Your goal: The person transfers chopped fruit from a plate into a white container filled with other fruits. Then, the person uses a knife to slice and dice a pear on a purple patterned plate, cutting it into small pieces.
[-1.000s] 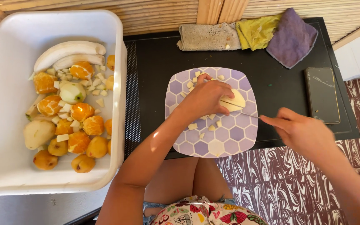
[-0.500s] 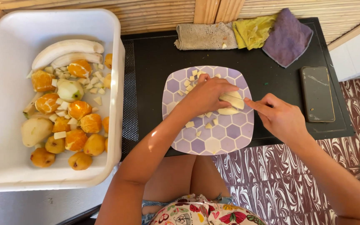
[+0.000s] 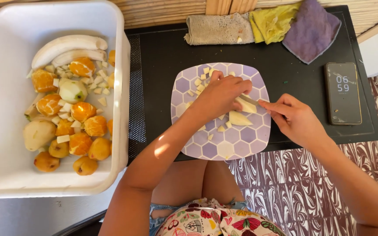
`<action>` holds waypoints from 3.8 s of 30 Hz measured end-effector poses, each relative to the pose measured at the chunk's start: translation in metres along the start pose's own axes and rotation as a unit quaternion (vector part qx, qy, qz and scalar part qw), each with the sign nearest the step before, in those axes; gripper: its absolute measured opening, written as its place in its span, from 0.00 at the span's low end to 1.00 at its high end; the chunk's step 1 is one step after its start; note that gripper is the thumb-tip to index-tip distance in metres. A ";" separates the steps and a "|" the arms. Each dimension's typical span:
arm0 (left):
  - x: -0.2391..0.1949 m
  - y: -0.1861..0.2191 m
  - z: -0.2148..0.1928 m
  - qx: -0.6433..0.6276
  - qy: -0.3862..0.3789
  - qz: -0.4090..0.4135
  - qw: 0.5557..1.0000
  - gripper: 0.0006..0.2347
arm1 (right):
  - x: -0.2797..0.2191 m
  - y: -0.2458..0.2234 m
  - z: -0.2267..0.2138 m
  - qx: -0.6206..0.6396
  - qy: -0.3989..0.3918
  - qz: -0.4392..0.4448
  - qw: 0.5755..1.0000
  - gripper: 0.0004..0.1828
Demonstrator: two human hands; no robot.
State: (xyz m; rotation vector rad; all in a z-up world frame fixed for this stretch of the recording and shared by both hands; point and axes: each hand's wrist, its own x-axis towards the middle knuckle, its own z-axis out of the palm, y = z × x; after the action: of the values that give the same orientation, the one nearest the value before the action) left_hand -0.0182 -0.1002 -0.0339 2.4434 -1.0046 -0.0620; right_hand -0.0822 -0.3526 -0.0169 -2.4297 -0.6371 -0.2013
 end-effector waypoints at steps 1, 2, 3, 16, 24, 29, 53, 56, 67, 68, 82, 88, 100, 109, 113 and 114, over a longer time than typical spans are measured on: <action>-0.001 0.000 0.000 0.022 0.040 0.027 0.999 0.17 | 0.001 -0.002 -0.002 -0.002 -0.007 0.007 1.000 0.14; -0.002 0.000 0.000 0.044 0.081 0.054 0.994 0.15 | 0.003 -0.004 -0.004 -0.003 -0.015 0.014 1.000 0.14; -0.002 0.000 -0.001 0.045 0.079 0.055 0.994 0.15 | 0.003 -0.011 -0.007 -0.002 -0.014 0.016 1.000 0.14; -0.004 -0.003 0.009 0.159 0.148 0.114 0.969 0.10 | -0.010 -0.031 0.008 -0.097 -0.040 0.102 0.989 0.17; -0.002 -0.001 0.004 0.138 0.112 0.092 0.980 0.06 | -0.007 -0.070 0.001 -0.160 -0.060 0.139 0.975 0.21; -0.003 0.009 -0.008 0.075 0.064 0.069 0.993 0.04 | -0.006 -0.082 -0.007 -0.166 -0.053 0.117 0.978 0.21; -0.018 0.007 -0.030 -0.022 0.013 -0.004 1.000 0.13 | -0.031 -0.068 -0.033 -0.092 -0.101 0.184 0.973 0.16; -0.024 -0.002 -0.032 -0.075 0.026 -0.032 0.996 0.18 | -0.039 -0.067 -0.037 -0.010 -0.070 0.216 0.974 0.17; -0.025 -0.010 -0.001 0.095 0.078 0.036 0.992 0.14 | -0.013 -0.028 -0.019 -0.049 -0.005 0.072 0.996 0.15; -0.027 -0.006 -0.003 0.058 0.076 0.040 0.995 0.14 | -0.013 -0.032 -0.024 -0.055 -0.012 0.068 0.996 0.16; -0.022 -0.009 -0.006 0.039 0.086 -0.080 0.992 0.09 | 0.020 -0.045 -0.066 -0.234 -0.202 0.134 0.942 0.17; -0.019 -0.005 -0.006 0.060 0.070 -0.068 0.993 0.10 | 0.004 -0.050 -0.076 -0.266 -0.150 0.129 0.944 0.13; -0.016 -0.007 0.009 0.094 0.093 -0.038 0.991 0.11 | 0.020 0.003 -0.018 -0.152 -0.033 -0.126 0.980 0.20; -0.014 -0.012 0.016 0.093 0.100 -0.033 0.990 0.10 | 0.015 0.017 0.001 -0.154 0.026 -0.155 0.976 0.21; -0.013 -0.012 0.015 0.114 0.130 -0.012 0.985 0.10 | 0.022 0.021 0.000 -0.142 -0.045 -0.131 0.980 0.20; -0.014 -0.011 0.016 0.114 0.128 -0.012 0.985 0.10 | 0.024 0.022 0.002 -0.141 -0.046 -0.130 0.980 0.20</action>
State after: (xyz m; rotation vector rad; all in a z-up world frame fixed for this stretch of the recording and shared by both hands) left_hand -0.0246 -0.0909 -0.0550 2.5831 -0.9076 0.3701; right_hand -0.0506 -0.3579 -0.0234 -2.6296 -1.0315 -0.3035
